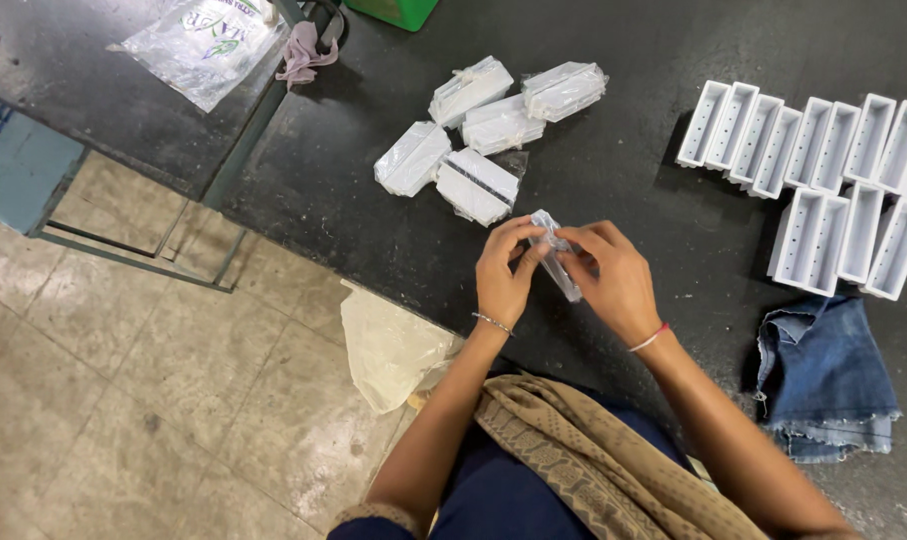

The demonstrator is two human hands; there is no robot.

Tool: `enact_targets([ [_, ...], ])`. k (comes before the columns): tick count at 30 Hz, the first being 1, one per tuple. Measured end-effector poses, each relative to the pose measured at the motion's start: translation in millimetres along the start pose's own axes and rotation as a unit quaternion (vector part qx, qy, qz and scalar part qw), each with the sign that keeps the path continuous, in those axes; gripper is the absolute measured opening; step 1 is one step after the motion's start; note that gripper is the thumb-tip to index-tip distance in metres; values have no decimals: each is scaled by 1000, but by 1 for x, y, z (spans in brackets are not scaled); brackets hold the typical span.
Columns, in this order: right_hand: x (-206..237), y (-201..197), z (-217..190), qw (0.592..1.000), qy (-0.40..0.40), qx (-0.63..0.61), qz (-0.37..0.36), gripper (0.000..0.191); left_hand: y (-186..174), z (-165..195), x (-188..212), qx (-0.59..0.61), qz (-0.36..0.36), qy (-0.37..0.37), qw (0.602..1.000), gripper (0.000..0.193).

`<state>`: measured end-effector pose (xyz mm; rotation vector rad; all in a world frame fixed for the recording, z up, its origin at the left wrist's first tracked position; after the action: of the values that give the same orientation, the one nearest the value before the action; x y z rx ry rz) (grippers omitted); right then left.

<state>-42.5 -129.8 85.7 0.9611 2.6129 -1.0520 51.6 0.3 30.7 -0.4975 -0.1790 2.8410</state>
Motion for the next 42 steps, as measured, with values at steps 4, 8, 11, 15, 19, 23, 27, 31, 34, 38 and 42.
enact_targets([
  [4,-10,6,-7,998,-56,16,16,22,10,-24,-7,54,14,-55,997,16],
  [8,-10,16,3,1000,1,7,14,16,23,-47,-7,114,36,-66,991,12],
  [11,-6,19,15,999,36,-29,12,14,29,-59,-3,97,54,-64,992,10],
  [15,-2,19,41,973,135,-188,1,14,37,-69,-2,100,51,-82,990,9],
  [19,1,12,48,969,158,-188,1,15,40,-61,-3,61,41,-66,995,10],
  [23,1,1,32,991,87,-100,19,16,34,-42,-6,63,-2,-63,996,11],
  [27,-3,-6,30,988,117,-101,28,15,26,-7,-2,96,-78,-12,992,33],
  [31,-6,-12,18,997,63,-31,35,16,23,17,0,0,-75,24,997,39],
  [34,-1,-16,7,996,-25,73,43,17,24,23,0,-49,-58,16,997,39],
  [38,7,-13,20,997,-22,73,30,18,26,26,1,-70,-39,23,997,37],
  [42,18,13,74,937,279,-204,-55,27,27,24,2,-78,-45,20,996,35],
])
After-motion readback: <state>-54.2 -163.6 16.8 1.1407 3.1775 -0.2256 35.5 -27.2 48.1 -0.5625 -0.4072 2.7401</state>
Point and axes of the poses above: each hand's wrist, its own x-axis away from the middle knuckle, its own y-axis out of the palm, z = x × y, the point moved 7 cm from there along -x, towards the middle knuckle, and after that the axes turned 9 degrees about z, right-handed, at the moved point
